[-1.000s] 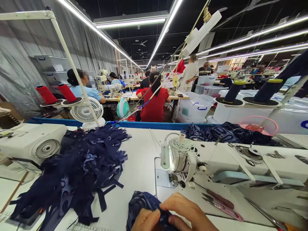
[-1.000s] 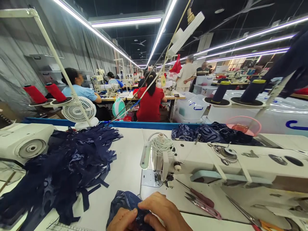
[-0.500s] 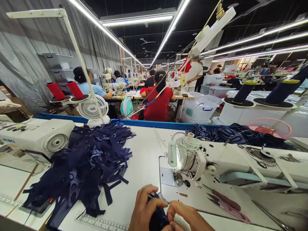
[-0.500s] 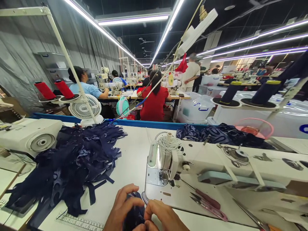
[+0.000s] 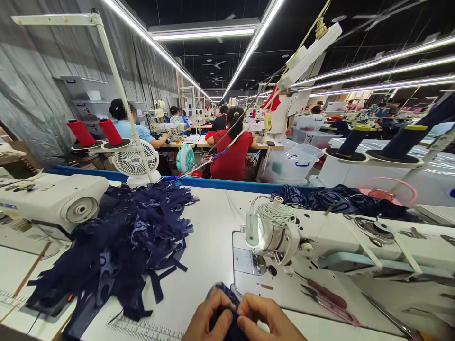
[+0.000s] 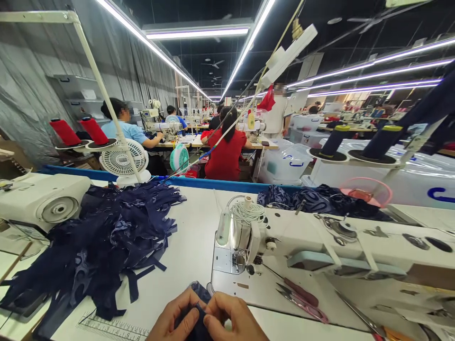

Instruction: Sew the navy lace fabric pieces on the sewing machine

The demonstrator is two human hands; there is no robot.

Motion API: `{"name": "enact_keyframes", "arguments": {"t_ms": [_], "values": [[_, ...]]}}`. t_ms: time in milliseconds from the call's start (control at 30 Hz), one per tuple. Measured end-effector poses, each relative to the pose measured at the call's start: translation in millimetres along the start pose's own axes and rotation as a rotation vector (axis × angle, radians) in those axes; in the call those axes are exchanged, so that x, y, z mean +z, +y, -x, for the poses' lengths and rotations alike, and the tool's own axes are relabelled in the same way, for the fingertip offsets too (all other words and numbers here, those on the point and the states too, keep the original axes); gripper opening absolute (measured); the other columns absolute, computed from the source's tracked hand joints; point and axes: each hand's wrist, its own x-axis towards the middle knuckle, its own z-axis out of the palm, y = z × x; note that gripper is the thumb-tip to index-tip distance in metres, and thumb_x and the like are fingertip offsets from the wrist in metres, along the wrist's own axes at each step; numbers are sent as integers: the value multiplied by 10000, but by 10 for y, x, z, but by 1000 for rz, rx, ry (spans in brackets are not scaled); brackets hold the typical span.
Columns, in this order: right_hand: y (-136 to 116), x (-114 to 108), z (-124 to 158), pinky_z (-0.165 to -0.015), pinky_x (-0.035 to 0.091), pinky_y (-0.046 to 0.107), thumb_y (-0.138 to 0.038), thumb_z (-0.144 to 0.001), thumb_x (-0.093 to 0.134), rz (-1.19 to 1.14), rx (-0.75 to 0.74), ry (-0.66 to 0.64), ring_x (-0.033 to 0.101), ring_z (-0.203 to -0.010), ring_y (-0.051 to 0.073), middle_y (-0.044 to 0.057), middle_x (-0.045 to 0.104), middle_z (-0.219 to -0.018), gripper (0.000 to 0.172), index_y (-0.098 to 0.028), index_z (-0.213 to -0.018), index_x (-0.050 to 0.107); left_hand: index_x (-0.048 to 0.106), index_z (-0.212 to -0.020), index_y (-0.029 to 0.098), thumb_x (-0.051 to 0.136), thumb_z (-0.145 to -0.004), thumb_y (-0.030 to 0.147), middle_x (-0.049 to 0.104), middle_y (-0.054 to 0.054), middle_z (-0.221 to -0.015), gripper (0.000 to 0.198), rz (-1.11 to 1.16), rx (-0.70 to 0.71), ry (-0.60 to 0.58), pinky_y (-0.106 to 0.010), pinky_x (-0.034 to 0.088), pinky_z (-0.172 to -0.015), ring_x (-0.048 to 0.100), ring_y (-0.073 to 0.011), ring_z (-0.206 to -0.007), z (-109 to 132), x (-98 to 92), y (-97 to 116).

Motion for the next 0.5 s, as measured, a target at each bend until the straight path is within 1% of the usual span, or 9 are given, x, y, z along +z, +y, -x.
{"name": "enact_keyframes", "arguments": {"t_ms": [67,100,133,167,233,267,333,433,500], "values": [[-108,177,-151,-625,358,246,-386,-799,572,-6,-78,31,475,-649,145,-25,512,-664,217,-189,-716,533,566,-865,213,419,-988,345,562,11,-784,233,-260,131,58,-389,294,-1134,583,-159,-768,26,-204,106],[-163,266,-243,-606,351,243,-397,-793,582,-71,-95,42,463,-637,140,-24,502,-656,234,-188,-707,519,576,-905,227,404,-978,258,574,11,-797,189,-438,188,75,-396,306,-1128,597,-159,-768,20,-323,202],[-209,345,-342,-580,351,234,-438,-799,579,-120,-97,43,454,-615,132,-32,482,-643,270,-193,-715,499,598,-945,243,389,-949,185,578,3,-819,217,-620,230,107,-368,403,-1033,607,-168,-772,-7,-437,320],[-239,408,-439,-562,360,224,-480,-817,557,-166,-89,55,460,-602,127,-40,465,-634,303,-200,-736,476,622,-988,268,362,-915,118,582,-5,-853,308,-800,214,138,-295,480,-830,600,-165,-726,-60,-532,452],[-225,461,-600,-545,414,216,-571,-868,464,-240,-46,69,504,-570,126,-50,466,-630,362,-216,-800,433,647,-1047,293,340,-874,42,597,-20,-929,432,-1083,107,158,-239,382,-565,585,-161,-645,-244,-616,698],[-174,447,-649,-526,437,220,-606,-892,403,-256,-18,79,523,-541,130,-53,470,-615,389,-224,-816,409,664,-994,273,356,-853,19,603,-26,-909,424,-1143,79,141,-242,340,-551,590,-168,-645,-367,-594,780],[13,341,-660,-454,435,225,-640,-924,315,-229,35,109,518,-449,141,-58,465,-549,424,-237,-803,373,679,-853,227,428,-857,36,617,-27,-836,316,-1010,103,22,-254,329,-594,605,-180,-686,-633,-431,811],[394,62,-470,-411,373,218,-576,-931,431,-57,53,210,461,-387,141,-52,450,-488,394,-238,-733,384,706,-823,242,543,-828,65,673,-10,-852,240,-883,125,-71,-244,379,-664,643,-184,-802,-957,-36,584],[607,-114,-281,-543,420,238,-480,-904,554,74,1,290,525,-537,158,-17,528,-606,320,-220,-739,468,703,-854,242,568,-804,59,686,-6,-882,233,-823,119,-73,-244,405,-711,643,-192,-870,-1070,195,407]]}}
